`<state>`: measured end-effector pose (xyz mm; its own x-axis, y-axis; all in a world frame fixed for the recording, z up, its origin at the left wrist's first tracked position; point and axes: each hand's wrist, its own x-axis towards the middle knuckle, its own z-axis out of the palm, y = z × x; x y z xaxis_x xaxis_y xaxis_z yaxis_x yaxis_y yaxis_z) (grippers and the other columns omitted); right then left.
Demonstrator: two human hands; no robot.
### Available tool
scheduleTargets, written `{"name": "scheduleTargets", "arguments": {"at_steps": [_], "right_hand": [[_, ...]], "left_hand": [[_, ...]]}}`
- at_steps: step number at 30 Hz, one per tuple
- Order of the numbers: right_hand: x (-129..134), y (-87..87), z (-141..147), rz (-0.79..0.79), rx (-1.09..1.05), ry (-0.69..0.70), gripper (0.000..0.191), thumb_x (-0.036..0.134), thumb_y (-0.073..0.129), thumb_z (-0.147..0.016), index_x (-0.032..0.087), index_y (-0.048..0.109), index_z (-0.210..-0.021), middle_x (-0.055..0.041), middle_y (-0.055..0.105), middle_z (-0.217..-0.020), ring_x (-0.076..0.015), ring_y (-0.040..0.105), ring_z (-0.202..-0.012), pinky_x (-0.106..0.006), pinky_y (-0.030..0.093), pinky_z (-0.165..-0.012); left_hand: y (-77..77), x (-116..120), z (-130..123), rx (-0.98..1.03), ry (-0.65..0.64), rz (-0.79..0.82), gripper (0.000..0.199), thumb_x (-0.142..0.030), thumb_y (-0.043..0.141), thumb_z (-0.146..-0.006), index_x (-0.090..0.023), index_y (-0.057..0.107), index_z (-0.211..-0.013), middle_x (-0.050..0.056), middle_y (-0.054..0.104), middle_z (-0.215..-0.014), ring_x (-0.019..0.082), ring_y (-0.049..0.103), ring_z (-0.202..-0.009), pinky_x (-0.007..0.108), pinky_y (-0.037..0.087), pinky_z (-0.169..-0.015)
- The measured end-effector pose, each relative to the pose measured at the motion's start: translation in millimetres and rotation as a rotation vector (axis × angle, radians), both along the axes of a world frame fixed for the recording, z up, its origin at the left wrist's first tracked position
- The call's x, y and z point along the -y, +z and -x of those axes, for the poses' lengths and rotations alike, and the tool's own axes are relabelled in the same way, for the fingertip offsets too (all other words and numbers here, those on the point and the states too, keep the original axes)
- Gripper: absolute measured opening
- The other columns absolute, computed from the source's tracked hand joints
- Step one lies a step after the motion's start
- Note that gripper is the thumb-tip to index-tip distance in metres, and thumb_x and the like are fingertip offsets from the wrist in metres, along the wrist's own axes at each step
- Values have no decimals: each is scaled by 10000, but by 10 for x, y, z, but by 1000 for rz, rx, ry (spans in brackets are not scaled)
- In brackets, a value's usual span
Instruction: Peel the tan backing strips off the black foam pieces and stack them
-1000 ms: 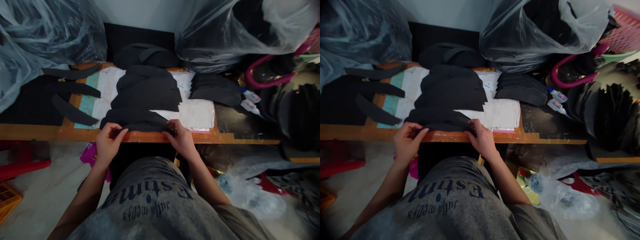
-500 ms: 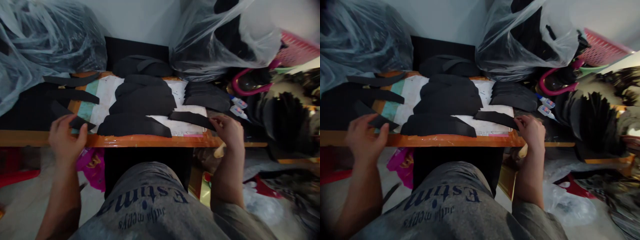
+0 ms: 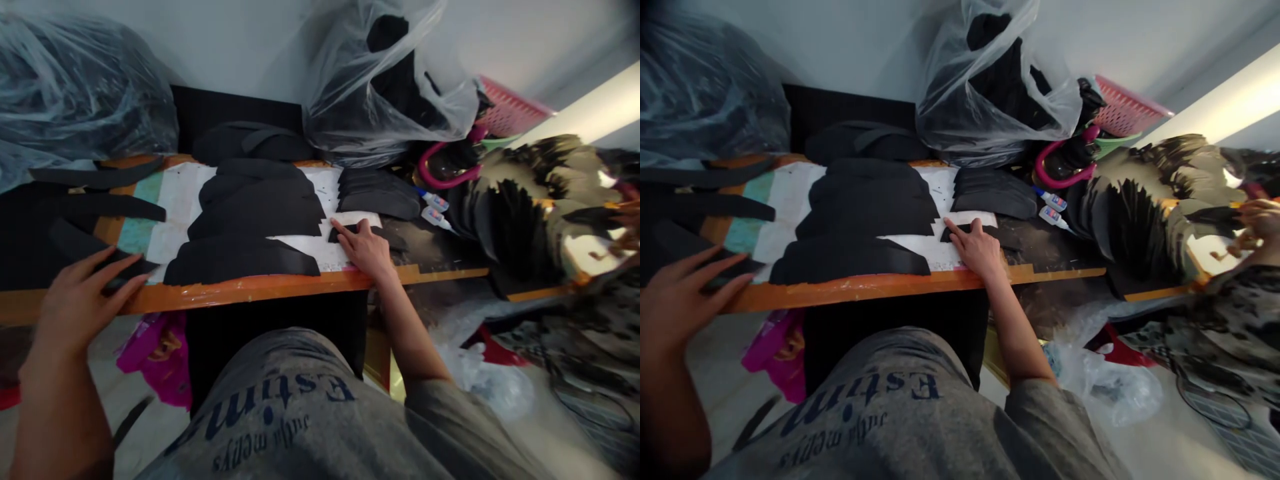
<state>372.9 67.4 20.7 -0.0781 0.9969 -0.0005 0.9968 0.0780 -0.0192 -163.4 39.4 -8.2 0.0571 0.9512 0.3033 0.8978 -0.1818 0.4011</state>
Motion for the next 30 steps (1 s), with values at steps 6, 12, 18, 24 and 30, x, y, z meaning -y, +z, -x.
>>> {"name": "scheduleTargets", "arguments": {"at_steps": [6, 12, 18, 24, 30], "right_hand": [[64, -32, -275, -87, 10, -341, 647, 532, 385, -1036, 212, 377, -1598, -195, 611, -1174, -280, 671, -832, -359, 489, -683], [67, 45, -429, -87, -133, -372, 671, 511, 455, -996, 113, 450, -1536, -248, 632, -1238, -338, 668, -949, -416, 504, -756], [362, 416, 523, -61, -956, -50, 382, 524, 594, -937, 180, 727, -837, -39, 660, -723, -152, 537, -616, -267, 404, -567], [531, 404, 1405, 484, -1519, 10, 388, 565, 743, -821, 178, 762, -828, 16, 604, -616, -90, 422, -505, -239, 259, -461], [511, 263, 1324, 634, -1658, -23, 358, 518, 827, -749, 172, 763, -819, 15, 652, -636, -71, 408, -487, -222, 236, -450]], "left_hand": [[-23, 27, -140, 6, 59, -85, 271, -397, 633, -904, -466, 665, -1164, -80, 712, -1211, 242, 649, -1133, 494, 529, -1022], [157, 212, -250, -87, 248, -268, 418, -369, 537, -956, -395, 606, -1368, 52, 738, -1115, 296, 679, -1038, 523, 567, -919], [616, 418, -1133, -123, -237, -425, 621, -178, 680, -872, -308, 543, -1464, 51, 760, -1047, 227, 713, -912, 402, 583, -875], [530, 453, -1758, -55, -518, -470, 438, -98, 662, -878, -250, 674, -1289, 90, 769, -1075, 219, 730, -888, 350, 569, -771], [456, 499, -1813, 116, -569, -364, 515, -93, 669, -880, -249, 617, -1369, 93, 738, -1070, 193, 718, -934, 323, 584, -837]]}}
